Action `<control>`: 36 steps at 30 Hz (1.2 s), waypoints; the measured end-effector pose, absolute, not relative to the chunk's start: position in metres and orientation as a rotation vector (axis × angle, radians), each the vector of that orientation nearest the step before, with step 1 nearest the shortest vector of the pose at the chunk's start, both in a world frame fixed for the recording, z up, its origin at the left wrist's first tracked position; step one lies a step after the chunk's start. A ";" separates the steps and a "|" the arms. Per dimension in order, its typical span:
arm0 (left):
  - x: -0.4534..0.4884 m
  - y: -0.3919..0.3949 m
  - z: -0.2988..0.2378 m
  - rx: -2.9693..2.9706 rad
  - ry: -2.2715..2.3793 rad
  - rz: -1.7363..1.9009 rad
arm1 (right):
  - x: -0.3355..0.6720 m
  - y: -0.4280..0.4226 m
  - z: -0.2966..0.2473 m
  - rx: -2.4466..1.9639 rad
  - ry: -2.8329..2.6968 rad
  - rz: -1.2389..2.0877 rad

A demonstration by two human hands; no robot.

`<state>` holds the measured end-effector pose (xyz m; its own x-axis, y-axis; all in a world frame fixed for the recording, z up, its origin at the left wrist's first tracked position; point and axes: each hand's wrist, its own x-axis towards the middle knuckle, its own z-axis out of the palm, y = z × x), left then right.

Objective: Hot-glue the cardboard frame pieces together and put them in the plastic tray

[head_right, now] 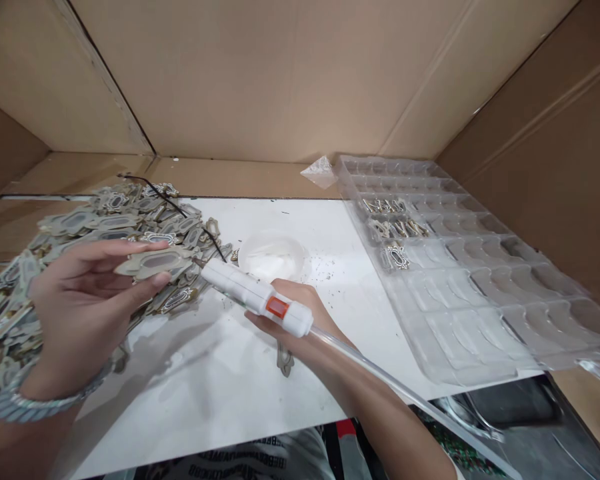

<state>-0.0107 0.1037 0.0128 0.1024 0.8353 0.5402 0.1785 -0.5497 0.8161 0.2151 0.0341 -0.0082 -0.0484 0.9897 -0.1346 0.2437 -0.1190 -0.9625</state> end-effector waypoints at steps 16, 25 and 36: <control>-0.025 0.147 -0.024 2.283 1.475 1.153 | 0.214 0.038 0.011 -1.590 -1.095 1.106; -0.030 0.144 -0.023 2.653 1.608 1.016 | 0.212 0.037 0.014 -1.594 -1.038 1.108; 0.038 0.068 -0.025 2.660 0.289 0.500 | 0.216 0.037 0.012 -1.630 -1.006 1.067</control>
<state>0.0376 0.0678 -0.0249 0.9139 0.2733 0.3003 0.1235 -0.8916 0.4356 0.2165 0.0371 0.0116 0.2922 0.9353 -0.1994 0.1441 -0.2492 -0.9577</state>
